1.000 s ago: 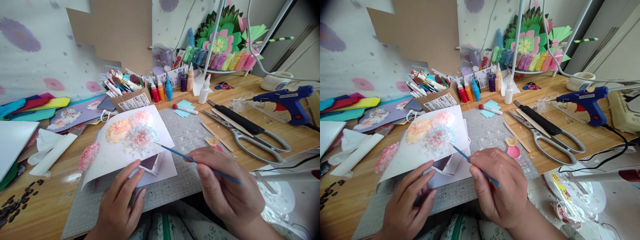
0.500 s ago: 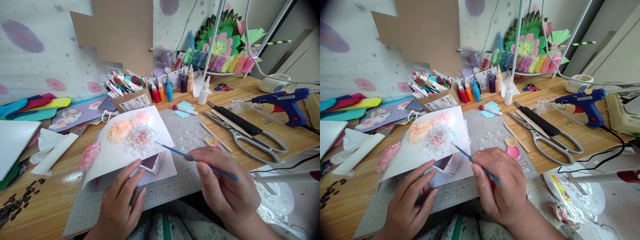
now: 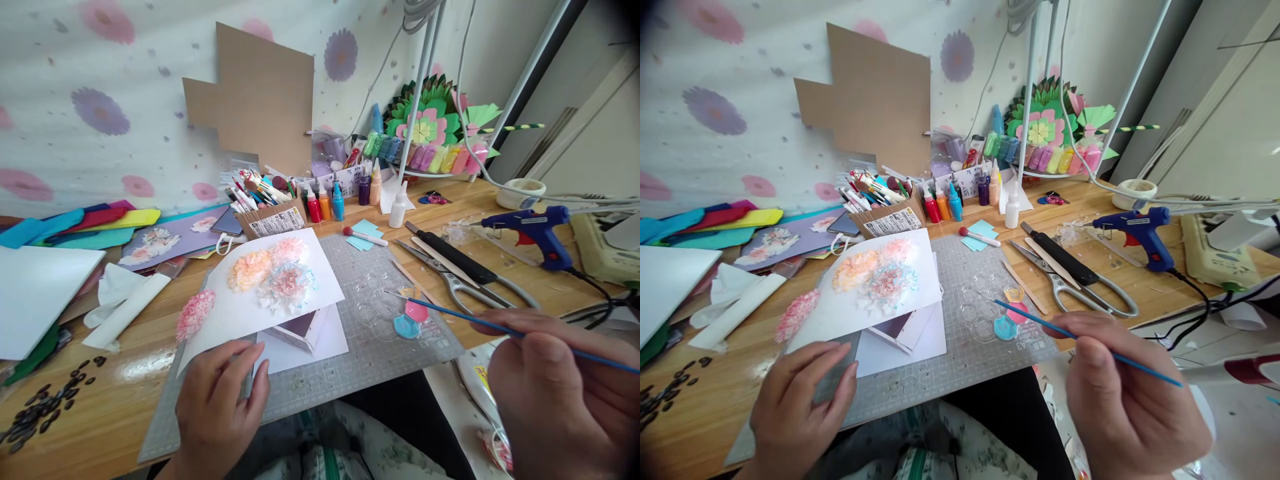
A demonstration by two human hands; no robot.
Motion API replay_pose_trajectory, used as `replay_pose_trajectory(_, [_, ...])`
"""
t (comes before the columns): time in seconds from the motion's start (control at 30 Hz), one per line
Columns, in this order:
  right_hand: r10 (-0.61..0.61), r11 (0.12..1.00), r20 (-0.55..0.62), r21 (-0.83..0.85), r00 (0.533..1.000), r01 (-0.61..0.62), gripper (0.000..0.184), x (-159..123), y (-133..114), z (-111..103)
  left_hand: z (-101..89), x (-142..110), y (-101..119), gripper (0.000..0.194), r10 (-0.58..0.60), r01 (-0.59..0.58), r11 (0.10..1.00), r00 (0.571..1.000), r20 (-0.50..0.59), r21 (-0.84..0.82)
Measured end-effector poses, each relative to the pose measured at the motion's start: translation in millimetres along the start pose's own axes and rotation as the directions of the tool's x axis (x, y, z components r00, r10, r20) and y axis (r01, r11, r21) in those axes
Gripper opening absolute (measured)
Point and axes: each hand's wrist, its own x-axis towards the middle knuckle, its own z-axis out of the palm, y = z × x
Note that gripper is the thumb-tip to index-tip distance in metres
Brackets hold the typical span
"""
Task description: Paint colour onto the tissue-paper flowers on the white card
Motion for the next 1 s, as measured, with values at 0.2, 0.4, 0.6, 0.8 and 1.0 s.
replay_pose_trajectory(0.2, [0.074,0.971,-0.029,-0.226,0.997,-0.079,0.035,-1,0,-13,10.5,16,-21,0.023,0.116,-0.125,0.949,0.992,0.047,0.288])
replay_pose_trajectory(0.4, [0.027,0.934,-0.072,-0.355,0.997,-0.051,0.028,-6,12,-33,18.0,12,-26,0.016,0.134,-0.120,0.948,0.991,-0.028,0.294])
replay_pose_trajectory(0.6, [-0.091,0.901,0.030,-0.424,0.995,0.095,0.027,7,5,-23,12.8,2,-25,0.014,0.080,-0.067,0.966,0.996,-0.042,0.252])
replay_pose_trajectory(0.8, [-0.151,0.858,0.071,-0.486,0.986,0.166,0.026,13,-3,-22,7.8,-25,-42,0.008,0.041,-0.028,0.983,0.997,-0.065,0.181])
replay_pose_trajectory(1.0, [-0.157,0.846,0.085,-0.502,0.984,0.178,0.021,9,-2,-22,7.5,-23,-35,0.020,0.067,-0.040,0.974,0.991,-0.112,0.225])
